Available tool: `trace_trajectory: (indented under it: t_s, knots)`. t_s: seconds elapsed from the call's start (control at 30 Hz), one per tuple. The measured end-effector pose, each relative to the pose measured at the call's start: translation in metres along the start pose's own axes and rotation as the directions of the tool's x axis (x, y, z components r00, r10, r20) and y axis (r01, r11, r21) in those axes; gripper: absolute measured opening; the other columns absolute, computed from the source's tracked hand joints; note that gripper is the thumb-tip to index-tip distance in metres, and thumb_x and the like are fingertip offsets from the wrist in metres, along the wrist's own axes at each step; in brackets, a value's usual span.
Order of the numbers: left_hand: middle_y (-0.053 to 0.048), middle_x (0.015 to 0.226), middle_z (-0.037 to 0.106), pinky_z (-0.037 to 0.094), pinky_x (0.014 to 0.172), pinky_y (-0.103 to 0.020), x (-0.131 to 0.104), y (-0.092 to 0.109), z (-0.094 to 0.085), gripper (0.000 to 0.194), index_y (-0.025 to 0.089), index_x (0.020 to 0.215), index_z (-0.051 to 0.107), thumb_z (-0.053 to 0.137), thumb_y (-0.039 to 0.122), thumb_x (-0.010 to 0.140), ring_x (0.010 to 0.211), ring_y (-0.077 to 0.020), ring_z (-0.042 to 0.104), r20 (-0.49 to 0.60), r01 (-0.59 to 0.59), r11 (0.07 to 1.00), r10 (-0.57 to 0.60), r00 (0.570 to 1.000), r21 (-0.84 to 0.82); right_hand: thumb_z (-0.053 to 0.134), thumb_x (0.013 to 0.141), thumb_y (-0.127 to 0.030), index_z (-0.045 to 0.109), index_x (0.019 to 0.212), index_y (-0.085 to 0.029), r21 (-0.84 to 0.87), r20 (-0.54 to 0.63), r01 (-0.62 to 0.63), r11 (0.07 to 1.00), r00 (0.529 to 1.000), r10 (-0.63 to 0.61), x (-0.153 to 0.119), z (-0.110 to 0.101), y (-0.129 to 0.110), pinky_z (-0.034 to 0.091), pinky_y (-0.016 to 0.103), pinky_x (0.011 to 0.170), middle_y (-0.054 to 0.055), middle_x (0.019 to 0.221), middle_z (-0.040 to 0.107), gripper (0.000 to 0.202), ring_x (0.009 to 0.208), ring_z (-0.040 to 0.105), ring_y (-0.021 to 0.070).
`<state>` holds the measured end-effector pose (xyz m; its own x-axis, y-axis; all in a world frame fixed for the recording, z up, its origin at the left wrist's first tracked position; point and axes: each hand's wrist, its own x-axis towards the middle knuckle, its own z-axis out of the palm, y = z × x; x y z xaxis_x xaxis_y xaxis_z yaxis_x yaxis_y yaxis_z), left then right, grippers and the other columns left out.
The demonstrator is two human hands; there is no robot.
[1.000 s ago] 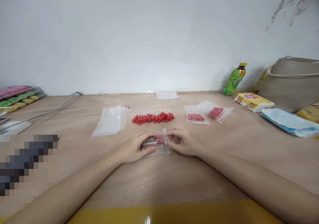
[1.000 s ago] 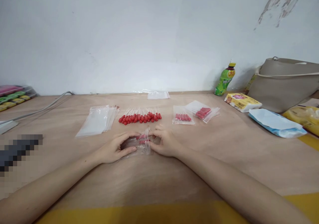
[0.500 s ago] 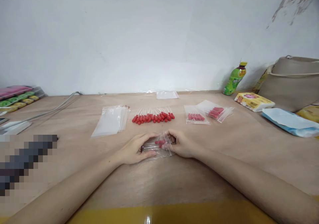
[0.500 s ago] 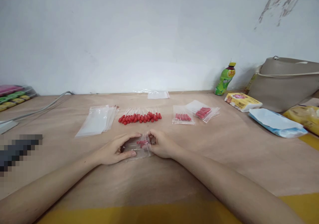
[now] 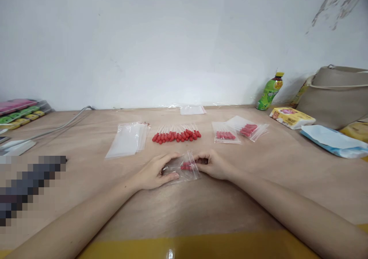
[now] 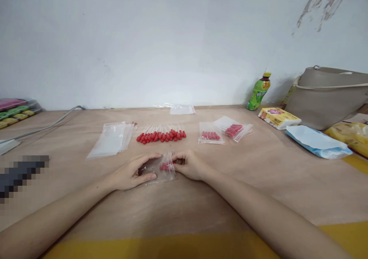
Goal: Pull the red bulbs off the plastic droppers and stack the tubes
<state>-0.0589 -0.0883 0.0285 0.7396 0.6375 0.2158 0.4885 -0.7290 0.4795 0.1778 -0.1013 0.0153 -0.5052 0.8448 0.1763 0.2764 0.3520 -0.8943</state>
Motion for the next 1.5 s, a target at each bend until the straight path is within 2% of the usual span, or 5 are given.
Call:
trace_trajectory:
  t_s: [0.4,0.83,1.0,1.13,1.5]
  knots:
    - [-0.007,0.123,0.053,0.045,0.091,-0.037,-0.001,-0.001,0.000,0.050,0.024,0.127,0.040,0.054,0.040,0.082,0.107,-0.0221,0.054,0.004,0.020,0.999,-0.020,1.000,0.028,0.068,0.066,-0.026,0.065,0.082,-0.016,0.094,-0.085,-0.053,0.994,0.995,0.061,0.000,0.004,0.000,0.049,0.025,0.061,0.002,0.077,0.067,0.019,0.067,0.061,0.0123]
    - [-0.007,0.144,0.027,0.025,0.107,-0.049,-0.016,-0.011,-0.011,0.049,0.022,0.134,0.036,0.044,0.038,0.088,0.132,-0.0282,0.025,0.056,-0.071,0.944,0.056,0.997,0.324,0.072,0.066,-0.024,0.061,0.087,-0.015,0.530,-0.288,-0.185,0.827,0.878,0.382,0.006,-0.072,0.005,0.049,0.020,0.054,0.003,0.070,0.068,0.026,0.052,0.058,0.0067]
    - [-0.007,0.130,0.049,0.037,0.103,-0.040,-0.009,-0.008,-0.005,0.040,0.021,0.130,0.040,0.041,0.026,0.090,0.121,-0.0203,0.044,-0.123,-0.149,0.963,0.180,0.976,0.226,0.070,0.067,-0.037,0.055,0.084,-0.019,0.306,-0.614,0.130,0.943,0.784,0.091,0.022,-0.097,-0.012,0.050,0.024,0.061,0.001,0.072,0.067,0.029,0.064,0.062,0.0104]
    - [-0.006,0.133,0.045,0.035,0.104,-0.038,-0.002,-0.002,-0.002,0.042,0.022,0.130,0.040,0.044,0.028,0.089,0.124,-0.0195,0.040,0.028,-0.219,0.964,0.217,0.976,0.150,0.062,0.074,-0.036,0.051,0.089,-0.019,-0.063,-0.667,0.259,0.964,0.708,-0.233,0.053,-0.079,-0.007,0.049,0.030,0.073,0.003,0.081,0.065,0.025,0.079,0.063,0.0142]
    - [0.000,0.145,0.023,0.020,0.110,-0.041,-0.001,0.000,-0.006,0.050,0.028,0.139,0.024,0.034,0.042,0.092,0.135,-0.0206,0.018,0.273,-0.155,0.954,0.082,0.959,0.257,0.046,0.085,-0.013,0.060,0.098,-0.015,-0.738,-0.187,0.176,0.651,0.874,-0.448,0.113,-0.022,0.016,0.042,0.028,0.081,0.010,0.097,0.065,0.019,0.091,0.058,0.0180]
